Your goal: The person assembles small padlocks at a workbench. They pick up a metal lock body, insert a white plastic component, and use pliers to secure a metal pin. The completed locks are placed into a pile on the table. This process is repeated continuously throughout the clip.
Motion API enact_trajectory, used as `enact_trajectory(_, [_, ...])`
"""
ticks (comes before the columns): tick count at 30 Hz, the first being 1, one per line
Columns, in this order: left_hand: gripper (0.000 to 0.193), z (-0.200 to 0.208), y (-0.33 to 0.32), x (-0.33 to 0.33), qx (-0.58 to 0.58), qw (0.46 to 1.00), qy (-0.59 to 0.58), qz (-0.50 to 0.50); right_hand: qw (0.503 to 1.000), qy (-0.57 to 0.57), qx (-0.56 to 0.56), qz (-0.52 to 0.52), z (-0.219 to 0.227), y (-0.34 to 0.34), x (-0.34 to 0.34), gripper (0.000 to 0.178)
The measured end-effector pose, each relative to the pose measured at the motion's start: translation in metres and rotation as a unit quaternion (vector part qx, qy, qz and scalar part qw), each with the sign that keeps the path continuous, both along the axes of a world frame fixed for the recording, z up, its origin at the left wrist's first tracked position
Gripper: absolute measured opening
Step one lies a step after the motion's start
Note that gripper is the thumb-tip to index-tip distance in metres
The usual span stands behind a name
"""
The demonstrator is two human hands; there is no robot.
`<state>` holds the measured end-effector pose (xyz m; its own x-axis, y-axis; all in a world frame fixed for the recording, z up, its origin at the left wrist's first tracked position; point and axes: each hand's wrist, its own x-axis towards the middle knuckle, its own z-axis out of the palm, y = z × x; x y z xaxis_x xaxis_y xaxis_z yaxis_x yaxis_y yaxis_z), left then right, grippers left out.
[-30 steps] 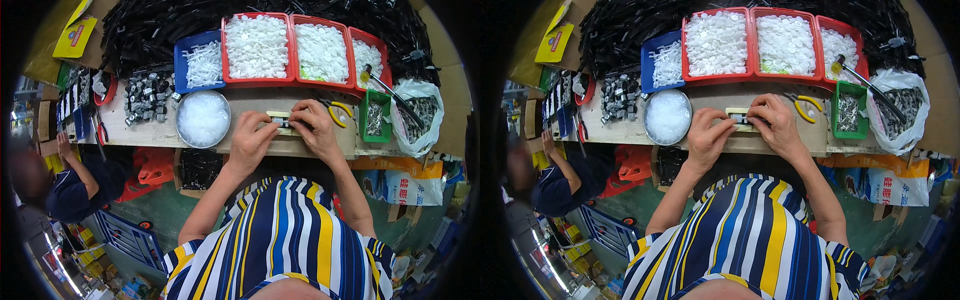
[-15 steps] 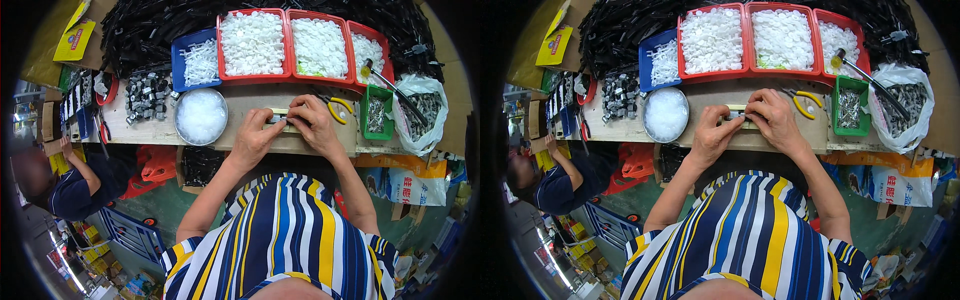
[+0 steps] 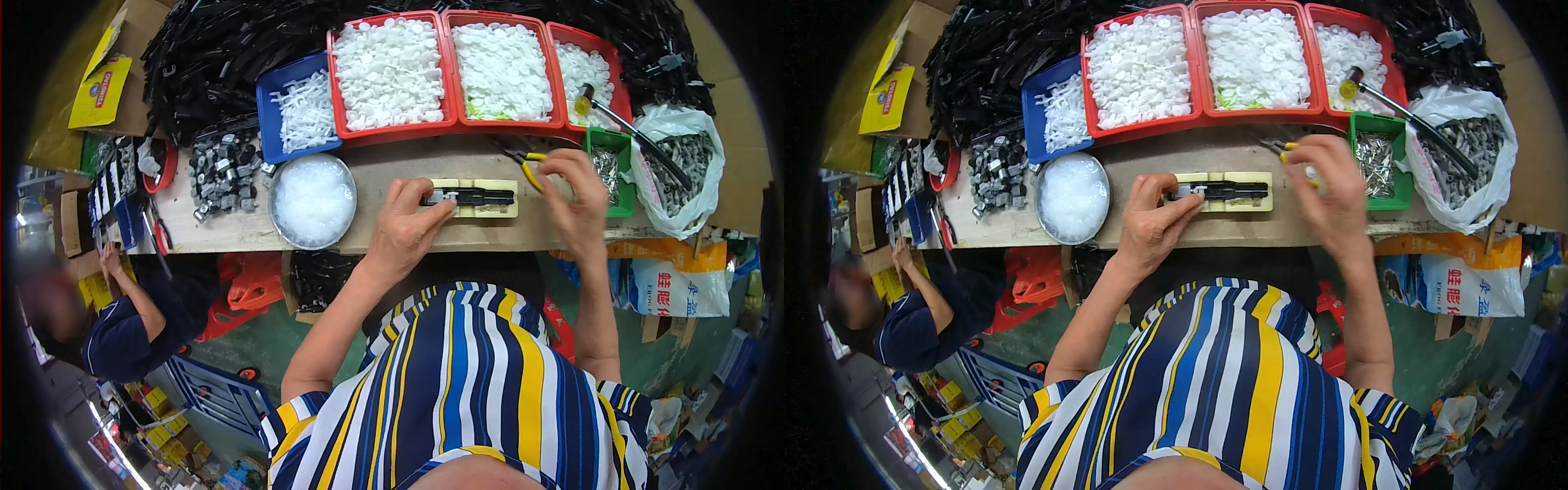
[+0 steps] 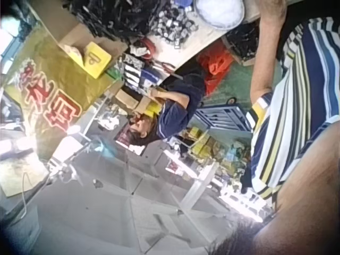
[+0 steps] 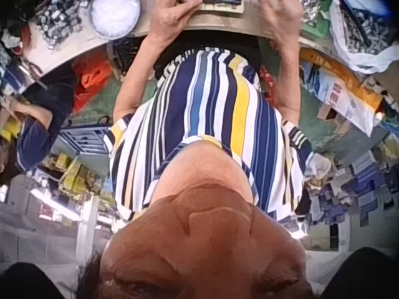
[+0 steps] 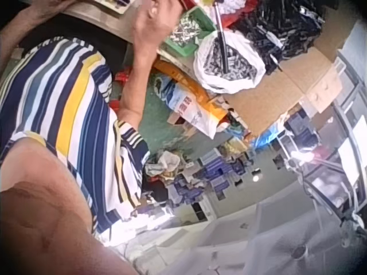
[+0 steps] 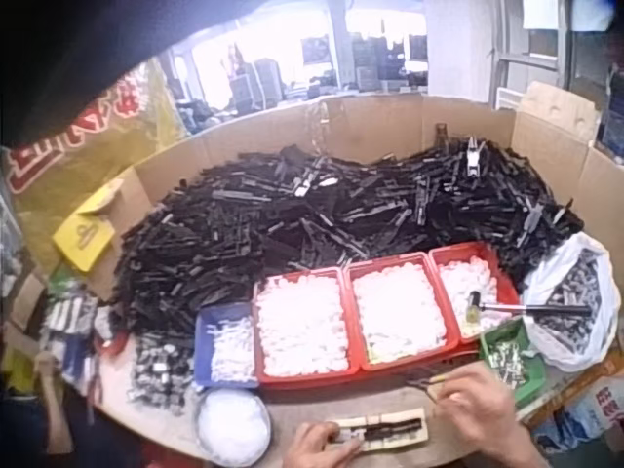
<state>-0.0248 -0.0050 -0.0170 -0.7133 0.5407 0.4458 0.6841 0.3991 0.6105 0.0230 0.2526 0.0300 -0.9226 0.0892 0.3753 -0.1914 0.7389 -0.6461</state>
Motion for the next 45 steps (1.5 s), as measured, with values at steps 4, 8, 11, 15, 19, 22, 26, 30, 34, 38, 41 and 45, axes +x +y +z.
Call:
enact_trajectory(4, [0.022, 0.008, 0.004, -0.009, 0.012, 1.000, -0.023, 0.003, 0.984, -0.074, 0.083, -0.140, 0.002, 0.061, 0.028, 0.011])
enact_trajectory(8, [0.019, 0.025, 0.025, -0.041, 0.023, 0.999, 0.041, 0.003, 0.960, -0.178, 0.140, -0.162, -0.011, 0.085, 0.045, 0.013])
enact_trajectory(11, [0.016, 0.036, 0.052, -0.064, 0.013, 0.997, 0.071, -0.016, 0.964, -0.182, 0.122, -0.151, -0.018, 0.090, 0.044, 0.013])
enact_trajectory(15, [0.013, 0.033, 0.096, -0.088, -0.021, 0.995, 0.081, -0.050, 0.969, -0.151, 0.126, -0.149, -0.020, 0.089, 0.044, 0.012])
enact_trajectory(19, [0.009, 0.023, 0.128, -0.108, -0.052, 0.995, 0.055, -0.065, 0.976, -0.115, 0.094, -0.161, -0.014, 0.086, 0.047, 0.012])
enact_trajectory(22, [0.007, 0.022, 0.138, -0.112, -0.059, 0.995, 0.022, -0.074, 0.979, -0.098, 0.062, -0.167, -0.013, 0.086, 0.051, 0.013])
enact_trajectory(26, [0.009, 0.025, 0.140, -0.116, -0.093, 0.992, 0.004, -0.085, 0.979, -0.067, -0.039, -0.188, -0.015, 0.082, 0.051, 0.013])
enact_trajectory(30, [0.011, 0.027, 0.139, -0.113, -0.080, 0.994, 0.019, -0.078, 0.944, -0.052, -0.271, -0.182, -0.012, 0.061, 0.039, 0.009])
enact_trajectory(34, [0.013, 0.046, 0.126, -0.091, 0.044, 0.979, -0.183, -0.082, 0.912, -0.040, -0.389, -0.125, -0.002, 0.036, 0.023, 0.007])
enact_trajectory(38, [0.016, 0.051, 0.105, -0.066, 0.180, 0.857, -0.472, -0.105, 0.939, 0.055, -0.334, -0.061, 0.005, 0.006, 0.003, 0.009])
enact_trajectory(41, [0.017, 0.043, 0.097, -0.052, 0.255, 0.818, -0.504, -0.110, 0.973, 0.108, -0.195, -0.062, 0.004, -0.005, -0.005, 0.016])
enact_trajectory(45, [0.015, 0.042, 0.092, -0.044, 0.310, 0.798, -0.505, -0.106, 0.982, 0.164, -0.071, -0.063, 0.005, -0.018, -0.007, 0.019])
